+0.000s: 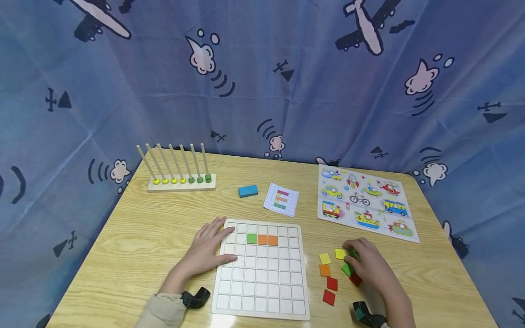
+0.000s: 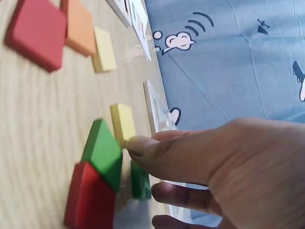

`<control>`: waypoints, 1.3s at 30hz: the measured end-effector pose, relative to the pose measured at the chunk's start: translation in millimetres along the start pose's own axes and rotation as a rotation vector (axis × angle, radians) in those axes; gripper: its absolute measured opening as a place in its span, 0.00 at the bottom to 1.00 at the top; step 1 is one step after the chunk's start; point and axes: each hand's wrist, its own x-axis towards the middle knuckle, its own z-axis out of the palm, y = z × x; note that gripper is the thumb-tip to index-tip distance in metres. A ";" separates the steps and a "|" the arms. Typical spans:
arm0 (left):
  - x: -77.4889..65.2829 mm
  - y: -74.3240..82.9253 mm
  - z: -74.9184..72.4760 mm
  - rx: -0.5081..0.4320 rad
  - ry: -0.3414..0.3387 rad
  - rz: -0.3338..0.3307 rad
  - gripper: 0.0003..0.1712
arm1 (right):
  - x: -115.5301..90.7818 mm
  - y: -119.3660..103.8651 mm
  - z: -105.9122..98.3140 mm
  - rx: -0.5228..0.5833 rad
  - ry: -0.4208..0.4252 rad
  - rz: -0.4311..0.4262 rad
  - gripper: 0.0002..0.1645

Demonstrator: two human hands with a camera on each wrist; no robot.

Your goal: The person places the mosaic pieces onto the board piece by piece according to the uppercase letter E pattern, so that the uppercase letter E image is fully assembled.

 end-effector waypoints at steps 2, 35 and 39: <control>-0.1 0.5 -0.1 0.003 0.003 0.000 0.47 | -1.3 4.4 1.1 0.005 0.010 0.004 0.16; -0.1 -0.3 1.3 0.010 0.001 0.001 0.47 | 17.7 -40.6 18.3 0.165 0.083 -0.127 0.16; -0.1 0.1 1.7 0.008 0.010 0.006 0.47 | 26.0 -71.5 33.3 0.188 0.053 -0.232 0.11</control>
